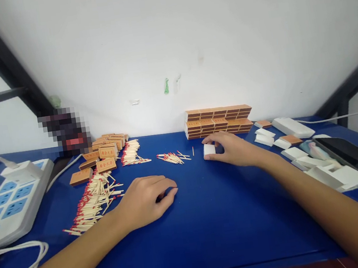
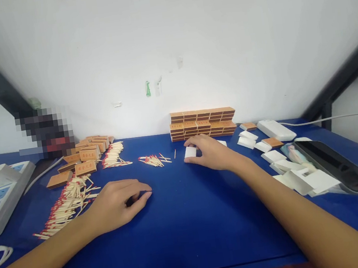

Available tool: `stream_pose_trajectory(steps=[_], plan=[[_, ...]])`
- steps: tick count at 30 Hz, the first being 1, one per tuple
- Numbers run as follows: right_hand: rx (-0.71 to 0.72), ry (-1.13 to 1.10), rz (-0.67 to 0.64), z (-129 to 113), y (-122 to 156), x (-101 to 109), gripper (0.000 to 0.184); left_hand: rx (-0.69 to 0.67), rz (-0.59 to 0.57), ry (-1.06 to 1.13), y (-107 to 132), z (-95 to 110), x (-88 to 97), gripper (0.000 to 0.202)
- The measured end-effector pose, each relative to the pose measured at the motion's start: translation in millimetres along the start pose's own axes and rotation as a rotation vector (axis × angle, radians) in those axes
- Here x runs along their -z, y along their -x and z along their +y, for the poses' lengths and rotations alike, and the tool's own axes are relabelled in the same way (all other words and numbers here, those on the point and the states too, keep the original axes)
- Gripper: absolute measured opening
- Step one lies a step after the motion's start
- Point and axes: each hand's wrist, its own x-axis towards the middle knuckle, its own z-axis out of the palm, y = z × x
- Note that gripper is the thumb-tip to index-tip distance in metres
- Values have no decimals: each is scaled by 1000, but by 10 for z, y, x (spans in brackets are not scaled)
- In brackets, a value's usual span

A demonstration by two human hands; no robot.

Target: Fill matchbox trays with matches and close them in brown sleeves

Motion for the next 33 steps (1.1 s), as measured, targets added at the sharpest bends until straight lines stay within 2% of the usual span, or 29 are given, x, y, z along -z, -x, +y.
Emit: stream_pose_trajectory(steps=[3,5,6,8,11,14,16,18,21,23,24,26,29,33], plan=[[-18,-174,-30,-233,45,45,53,42,25,71,4,-41,1,17],[-14,-365,-127,-478,76,58,49,64,37,66,5,-23,35,19],[-5,-477,-186,-607,83,52,46,79,51,55,7,-7,56,24],[0,-722,-316,-837,70,12,42,118,103,30,14,24,95,47],[-93,-1012,-439,-1046,2,-107,39,125,134,-3,28,28,114,69],[-163,-1184,-455,-1106,-47,-250,39,111,135,16,41,-17,82,57],[-140,-1099,-425,-1098,-36,-325,40,130,149,44,45,-44,56,42],[-94,-874,-334,-1060,-1,-368,38,157,135,62,41,-51,43,30],[-69,-437,-24,-922,24,-377,31,171,21,74,28,-33,54,24],[-125,-158,180,-778,-9,-366,28,162,-73,76,24,-22,71,25],[-178,-62,226,-701,-38,-361,28,162,-107,74,26,-19,81,27],[-264,61,217,-559,-105,-362,28,178,-137,52,33,-21,102,38],[-321,126,172,-436,-181,-387,31,214,-158,9,44,-28,137,50],[-369,100,137,-437,-218,-408,28,243,-204,2,38,-29,173,43]])
